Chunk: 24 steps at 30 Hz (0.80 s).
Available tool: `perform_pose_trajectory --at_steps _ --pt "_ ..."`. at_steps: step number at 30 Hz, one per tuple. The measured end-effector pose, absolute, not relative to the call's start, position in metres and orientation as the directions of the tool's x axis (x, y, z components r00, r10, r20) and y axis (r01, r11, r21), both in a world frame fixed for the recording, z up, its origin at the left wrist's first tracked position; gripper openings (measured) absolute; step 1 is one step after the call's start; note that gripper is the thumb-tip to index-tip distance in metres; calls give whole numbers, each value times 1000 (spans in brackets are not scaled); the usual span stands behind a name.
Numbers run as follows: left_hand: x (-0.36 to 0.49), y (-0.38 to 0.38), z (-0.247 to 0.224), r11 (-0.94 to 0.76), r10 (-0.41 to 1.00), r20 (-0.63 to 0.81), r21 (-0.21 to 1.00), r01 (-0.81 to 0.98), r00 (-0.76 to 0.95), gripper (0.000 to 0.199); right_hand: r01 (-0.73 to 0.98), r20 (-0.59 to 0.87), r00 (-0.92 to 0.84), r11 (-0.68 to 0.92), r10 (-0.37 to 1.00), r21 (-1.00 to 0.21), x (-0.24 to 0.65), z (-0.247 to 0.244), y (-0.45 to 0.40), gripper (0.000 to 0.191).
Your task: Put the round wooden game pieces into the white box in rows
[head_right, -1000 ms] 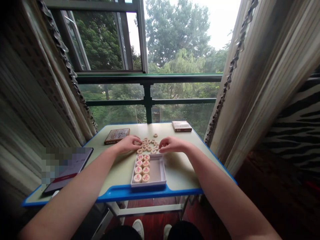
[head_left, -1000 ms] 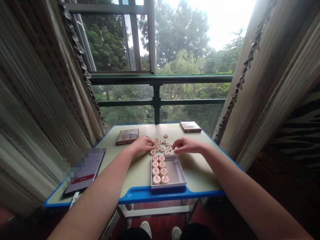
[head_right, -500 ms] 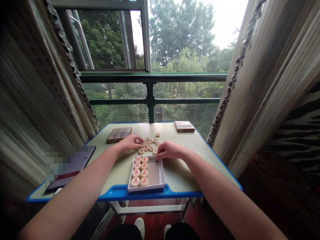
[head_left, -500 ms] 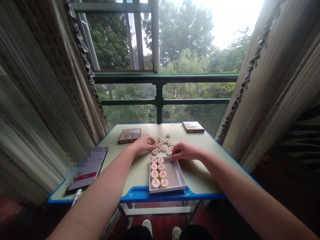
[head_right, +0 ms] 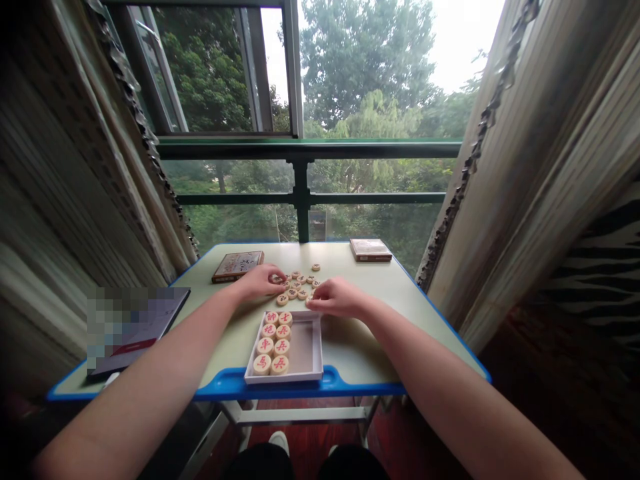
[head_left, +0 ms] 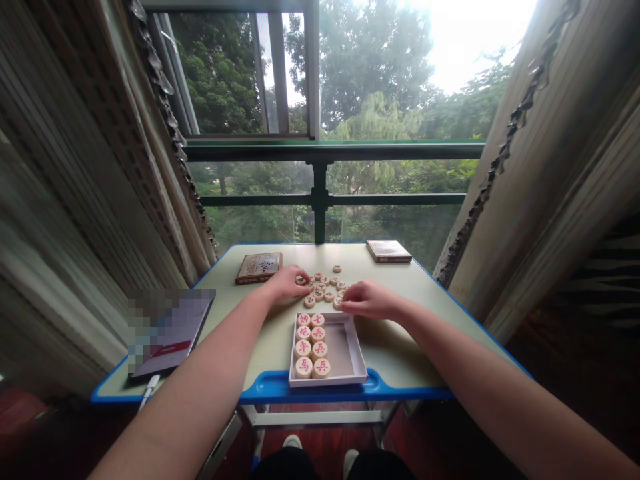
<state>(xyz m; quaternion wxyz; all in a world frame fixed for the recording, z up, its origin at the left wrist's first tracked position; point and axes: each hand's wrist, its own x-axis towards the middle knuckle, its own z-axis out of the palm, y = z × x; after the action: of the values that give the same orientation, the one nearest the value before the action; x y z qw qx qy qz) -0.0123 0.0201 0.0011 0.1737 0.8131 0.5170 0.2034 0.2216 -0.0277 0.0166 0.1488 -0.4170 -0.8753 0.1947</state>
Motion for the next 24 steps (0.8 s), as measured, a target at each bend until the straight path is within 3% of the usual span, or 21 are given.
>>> perform_pose_trajectory --at_steps 7,11,15,19,24 --pt "-12 21 0 -353 931 143 581 733 335 31 743 444 -368 545 817 -388 229 -2 2 19" --pt "-12 25 -3 -365 929 212 650 667 303 35 747 457 -377 556 806 -364 232 -11 12 24" --pt "-15 32 -5 -405 913 344 691 599 220 32 651 461 -509 675 727 -347 224 -9 5 26" --pt "-17 36 -5 -341 938 318 781 524 136 32 563 418 -638 762 647 -321 218 -7 2 25" --pt "-16 35 -5 -296 955 256 848 440 151 33 661 484 -465 654 742 -369 228 -11 13 32"
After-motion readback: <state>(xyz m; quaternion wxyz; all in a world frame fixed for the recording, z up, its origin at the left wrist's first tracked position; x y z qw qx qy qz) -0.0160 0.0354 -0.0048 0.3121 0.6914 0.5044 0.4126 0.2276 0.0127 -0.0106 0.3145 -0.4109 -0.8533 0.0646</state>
